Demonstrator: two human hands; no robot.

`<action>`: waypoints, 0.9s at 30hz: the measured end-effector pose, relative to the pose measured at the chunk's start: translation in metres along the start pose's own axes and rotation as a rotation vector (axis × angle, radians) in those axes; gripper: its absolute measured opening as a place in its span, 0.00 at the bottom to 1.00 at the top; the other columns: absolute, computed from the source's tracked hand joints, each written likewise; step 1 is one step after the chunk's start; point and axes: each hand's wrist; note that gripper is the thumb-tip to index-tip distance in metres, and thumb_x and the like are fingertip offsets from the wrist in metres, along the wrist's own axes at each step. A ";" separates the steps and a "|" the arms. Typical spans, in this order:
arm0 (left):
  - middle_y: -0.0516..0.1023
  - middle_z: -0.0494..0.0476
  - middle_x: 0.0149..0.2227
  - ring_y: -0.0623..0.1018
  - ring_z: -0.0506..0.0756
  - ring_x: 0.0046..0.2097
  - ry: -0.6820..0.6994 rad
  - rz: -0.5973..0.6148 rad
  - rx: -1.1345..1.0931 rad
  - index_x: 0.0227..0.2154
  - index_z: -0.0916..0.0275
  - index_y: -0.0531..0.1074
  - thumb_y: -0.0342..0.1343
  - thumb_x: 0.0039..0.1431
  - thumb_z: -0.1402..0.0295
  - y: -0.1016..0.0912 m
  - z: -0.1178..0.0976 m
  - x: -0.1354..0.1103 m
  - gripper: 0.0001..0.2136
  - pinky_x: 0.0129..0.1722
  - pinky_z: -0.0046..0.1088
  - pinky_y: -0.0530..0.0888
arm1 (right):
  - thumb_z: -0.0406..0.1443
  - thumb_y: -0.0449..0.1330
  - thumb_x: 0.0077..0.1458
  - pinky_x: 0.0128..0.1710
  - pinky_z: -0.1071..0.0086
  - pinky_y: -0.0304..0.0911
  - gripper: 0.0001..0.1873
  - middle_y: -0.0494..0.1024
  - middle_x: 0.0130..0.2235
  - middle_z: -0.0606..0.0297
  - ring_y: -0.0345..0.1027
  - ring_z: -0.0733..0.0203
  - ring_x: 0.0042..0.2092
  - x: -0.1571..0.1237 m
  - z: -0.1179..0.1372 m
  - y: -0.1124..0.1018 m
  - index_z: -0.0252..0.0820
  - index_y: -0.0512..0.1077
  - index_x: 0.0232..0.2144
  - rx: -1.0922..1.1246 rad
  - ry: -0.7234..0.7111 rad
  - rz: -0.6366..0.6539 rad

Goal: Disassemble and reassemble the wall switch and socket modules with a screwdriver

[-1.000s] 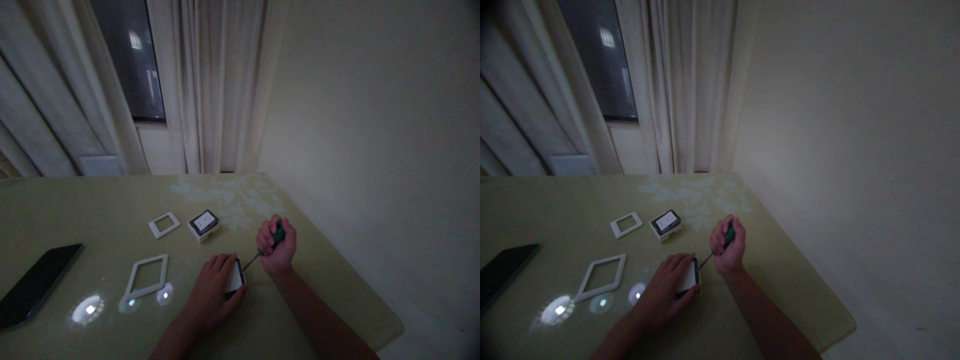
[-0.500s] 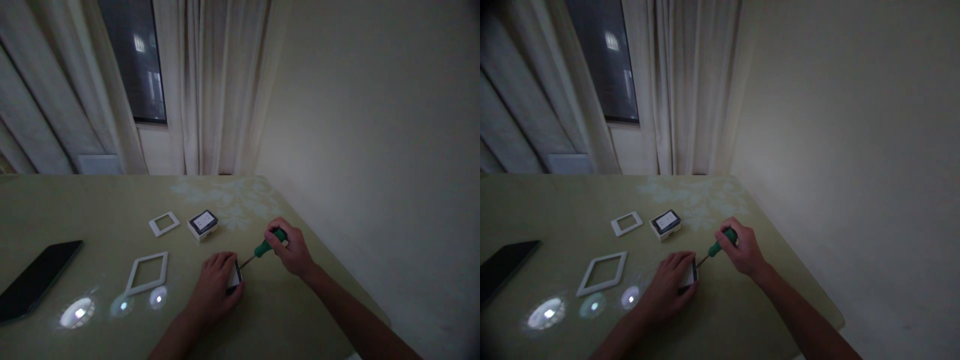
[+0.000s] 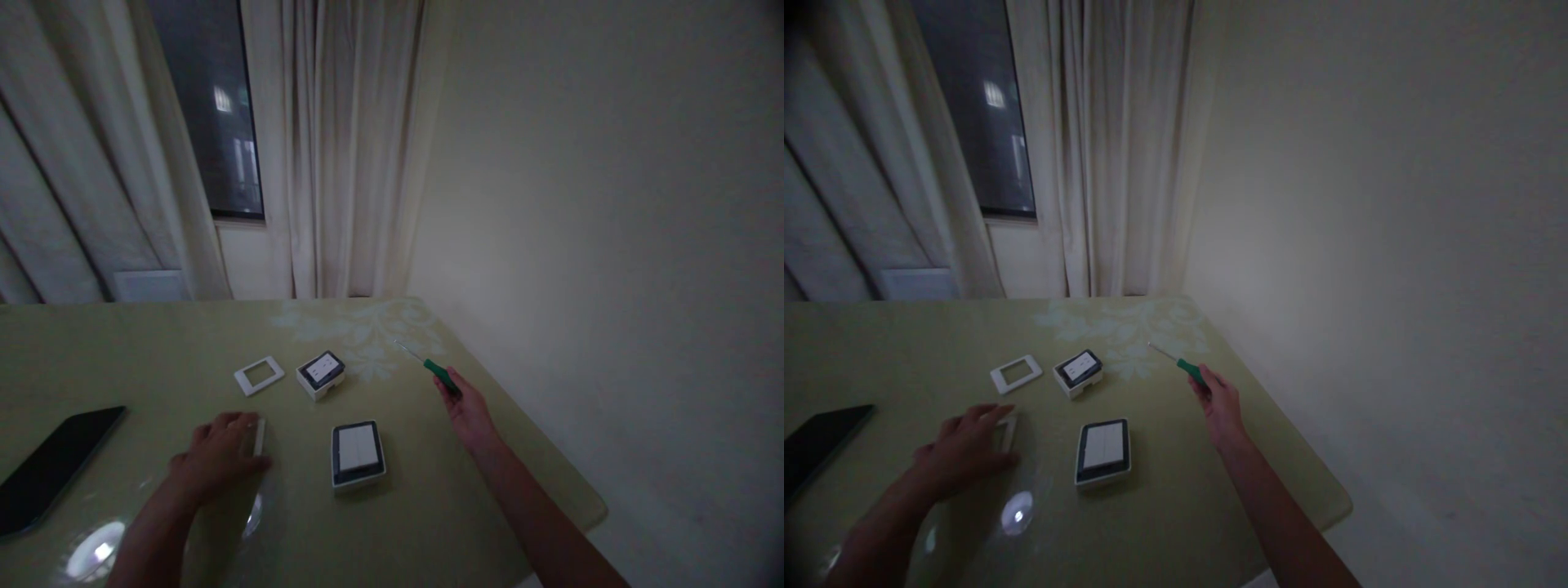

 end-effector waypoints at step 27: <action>0.77 0.48 0.35 0.76 0.58 0.39 0.218 0.420 -0.436 0.40 0.55 0.69 0.65 0.56 0.56 0.004 -0.012 -0.015 0.15 0.39 0.29 0.72 | 0.38 0.62 0.41 0.25 0.73 0.58 0.22 0.73 0.30 0.70 0.64 0.66 0.27 -0.012 -0.043 0.055 0.43 0.76 0.42 0.260 0.461 0.315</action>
Point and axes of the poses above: each hand's wrist, its own x-axis towards the middle knuckle, its own y-axis out of the palm, z = x × y
